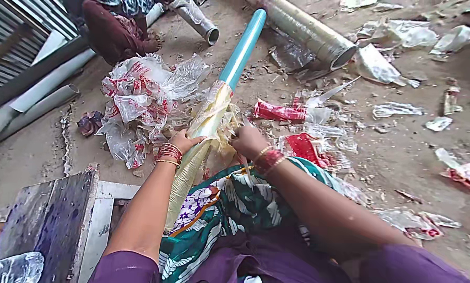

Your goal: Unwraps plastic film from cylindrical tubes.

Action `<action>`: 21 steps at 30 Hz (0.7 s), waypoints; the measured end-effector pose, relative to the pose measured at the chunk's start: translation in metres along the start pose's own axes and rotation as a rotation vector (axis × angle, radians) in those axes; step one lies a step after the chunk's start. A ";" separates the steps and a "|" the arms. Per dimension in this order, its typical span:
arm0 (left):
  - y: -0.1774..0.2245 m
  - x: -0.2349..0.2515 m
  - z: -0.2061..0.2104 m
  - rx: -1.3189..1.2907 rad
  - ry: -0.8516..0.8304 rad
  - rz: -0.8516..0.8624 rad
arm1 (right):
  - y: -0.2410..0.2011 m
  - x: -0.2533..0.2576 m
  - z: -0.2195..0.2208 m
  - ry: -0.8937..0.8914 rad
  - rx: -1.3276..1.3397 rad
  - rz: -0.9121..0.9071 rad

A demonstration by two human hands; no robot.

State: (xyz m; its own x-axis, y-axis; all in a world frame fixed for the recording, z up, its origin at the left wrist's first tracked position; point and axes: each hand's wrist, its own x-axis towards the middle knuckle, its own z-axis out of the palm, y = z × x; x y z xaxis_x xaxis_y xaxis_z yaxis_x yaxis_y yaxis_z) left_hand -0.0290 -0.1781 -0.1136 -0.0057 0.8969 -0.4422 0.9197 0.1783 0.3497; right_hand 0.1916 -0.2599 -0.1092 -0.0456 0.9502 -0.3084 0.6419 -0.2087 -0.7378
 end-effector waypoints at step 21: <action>0.005 -0.027 0.050 -0.636 -0.080 -0.027 | 0.002 0.065 0.003 -0.100 -0.212 -0.105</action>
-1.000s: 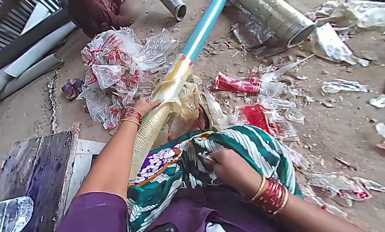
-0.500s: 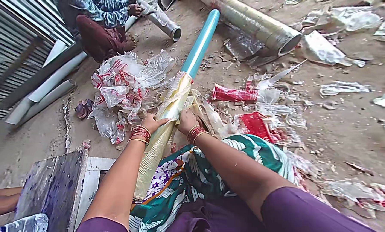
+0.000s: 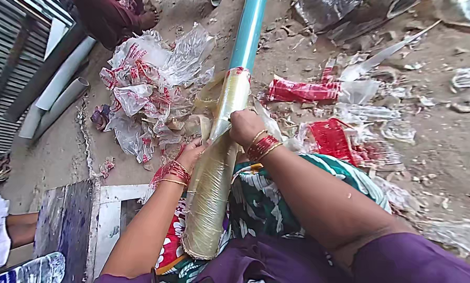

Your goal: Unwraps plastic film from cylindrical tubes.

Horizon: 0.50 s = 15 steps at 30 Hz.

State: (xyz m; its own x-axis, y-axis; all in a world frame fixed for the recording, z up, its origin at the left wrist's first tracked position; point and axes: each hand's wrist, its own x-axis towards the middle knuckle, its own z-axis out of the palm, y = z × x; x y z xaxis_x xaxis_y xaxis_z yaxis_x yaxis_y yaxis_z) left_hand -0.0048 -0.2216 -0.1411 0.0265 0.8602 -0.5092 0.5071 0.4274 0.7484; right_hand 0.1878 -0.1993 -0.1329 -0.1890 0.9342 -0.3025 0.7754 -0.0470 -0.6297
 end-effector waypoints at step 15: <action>-0.062 -0.042 -0.027 0.319 0.163 0.247 | 0.007 -0.004 0.002 0.052 -0.091 0.015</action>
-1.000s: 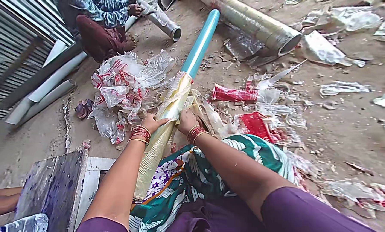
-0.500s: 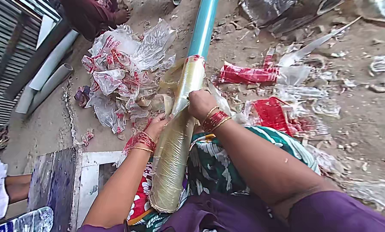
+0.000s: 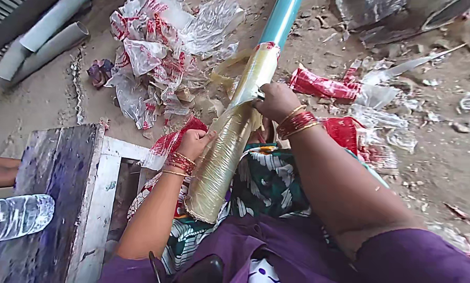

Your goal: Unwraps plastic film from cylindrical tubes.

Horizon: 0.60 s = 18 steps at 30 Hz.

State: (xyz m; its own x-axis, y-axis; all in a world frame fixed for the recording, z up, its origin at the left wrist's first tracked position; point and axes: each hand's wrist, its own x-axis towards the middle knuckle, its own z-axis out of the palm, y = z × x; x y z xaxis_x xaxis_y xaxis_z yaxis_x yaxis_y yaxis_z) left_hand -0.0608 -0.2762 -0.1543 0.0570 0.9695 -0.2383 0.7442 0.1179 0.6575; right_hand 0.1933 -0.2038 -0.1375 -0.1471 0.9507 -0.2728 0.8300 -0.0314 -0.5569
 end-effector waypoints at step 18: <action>-0.027 0.028 -0.030 -0.210 -0.143 0.047 | -0.053 -0.076 0.032 0.121 -0.414 -0.058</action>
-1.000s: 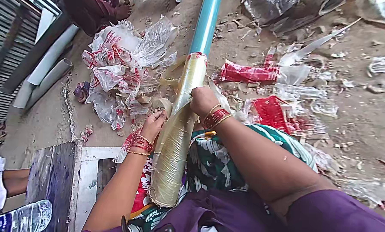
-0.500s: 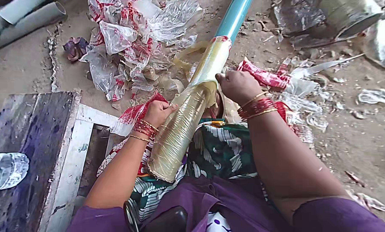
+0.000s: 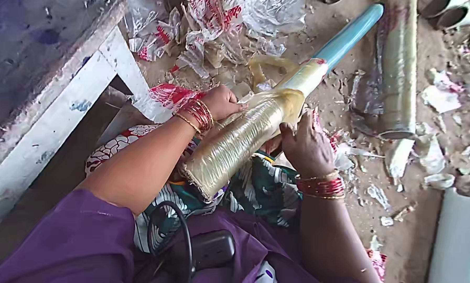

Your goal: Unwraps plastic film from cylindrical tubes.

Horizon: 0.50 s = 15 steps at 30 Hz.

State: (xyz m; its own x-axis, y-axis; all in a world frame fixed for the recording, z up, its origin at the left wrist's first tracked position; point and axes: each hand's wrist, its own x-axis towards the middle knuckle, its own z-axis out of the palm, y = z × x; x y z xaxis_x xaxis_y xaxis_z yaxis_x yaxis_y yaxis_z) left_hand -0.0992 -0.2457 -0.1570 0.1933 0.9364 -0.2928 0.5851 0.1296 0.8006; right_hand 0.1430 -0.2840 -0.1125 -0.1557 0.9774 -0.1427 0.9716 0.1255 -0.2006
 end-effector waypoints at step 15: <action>0.038 -0.056 0.032 0.092 -0.088 -0.109 | 0.029 -0.032 0.003 0.186 0.134 -0.193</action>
State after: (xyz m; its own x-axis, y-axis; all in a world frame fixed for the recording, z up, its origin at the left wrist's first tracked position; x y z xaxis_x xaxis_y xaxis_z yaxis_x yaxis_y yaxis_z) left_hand -0.0620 -0.3035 -0.1268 0.1901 0.8858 -0.4233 0.6752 0.1950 0.7114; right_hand 0.1758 -0.3125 -0.1166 -0.2882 0.9535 0.0885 0.8928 0.3010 -0.3351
